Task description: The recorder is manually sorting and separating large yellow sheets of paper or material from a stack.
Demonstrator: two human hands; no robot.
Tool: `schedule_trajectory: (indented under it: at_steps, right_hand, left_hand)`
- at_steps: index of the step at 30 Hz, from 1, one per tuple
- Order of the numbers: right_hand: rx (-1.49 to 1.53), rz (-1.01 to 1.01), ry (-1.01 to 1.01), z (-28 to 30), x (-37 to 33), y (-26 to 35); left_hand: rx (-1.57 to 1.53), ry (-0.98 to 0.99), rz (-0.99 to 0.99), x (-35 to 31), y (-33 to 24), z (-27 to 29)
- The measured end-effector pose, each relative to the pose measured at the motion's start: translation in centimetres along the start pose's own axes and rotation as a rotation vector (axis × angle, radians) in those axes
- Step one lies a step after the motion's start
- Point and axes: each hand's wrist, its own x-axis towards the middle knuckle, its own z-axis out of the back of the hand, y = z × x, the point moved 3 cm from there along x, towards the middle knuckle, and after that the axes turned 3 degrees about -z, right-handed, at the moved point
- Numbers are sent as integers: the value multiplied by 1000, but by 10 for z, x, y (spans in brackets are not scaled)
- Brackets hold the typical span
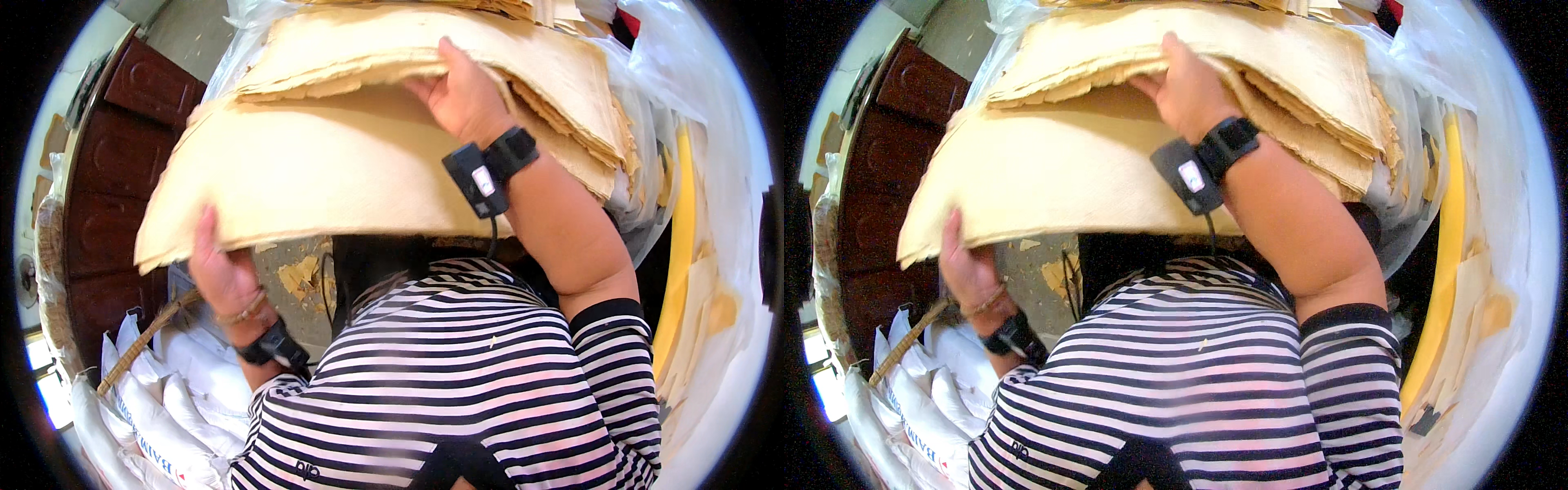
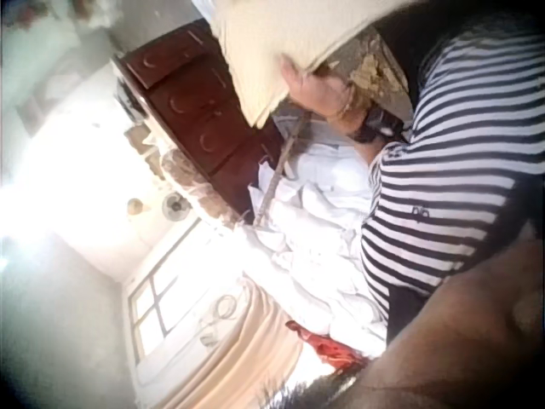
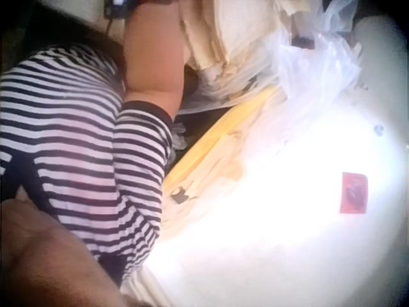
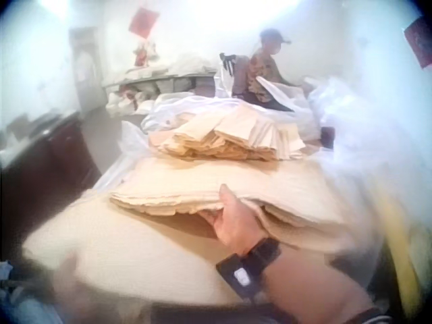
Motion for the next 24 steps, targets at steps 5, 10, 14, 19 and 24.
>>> schedule_trajectory:
  at_steps: [5,10,14,19,24]
  right_hand:
    - [133,-608,98,38,-38,-44]
    - [-803,-395,431,17,-71,20]
    - [-1833,310,453,73,-30,25]
    - [-1953,541,376,94,-47,13]
    - [-1546,578,252,102,-69,43]
  left_hand:
    - [157,-116,-186,-8,-70,49]
    - [123,-7,-247,-9,-123,92]
    - [358,18,-536,-26,-158,79]
    - [344,113,-578,-50,-203,14]
    - [705,186,-901,-61,-262,-16]
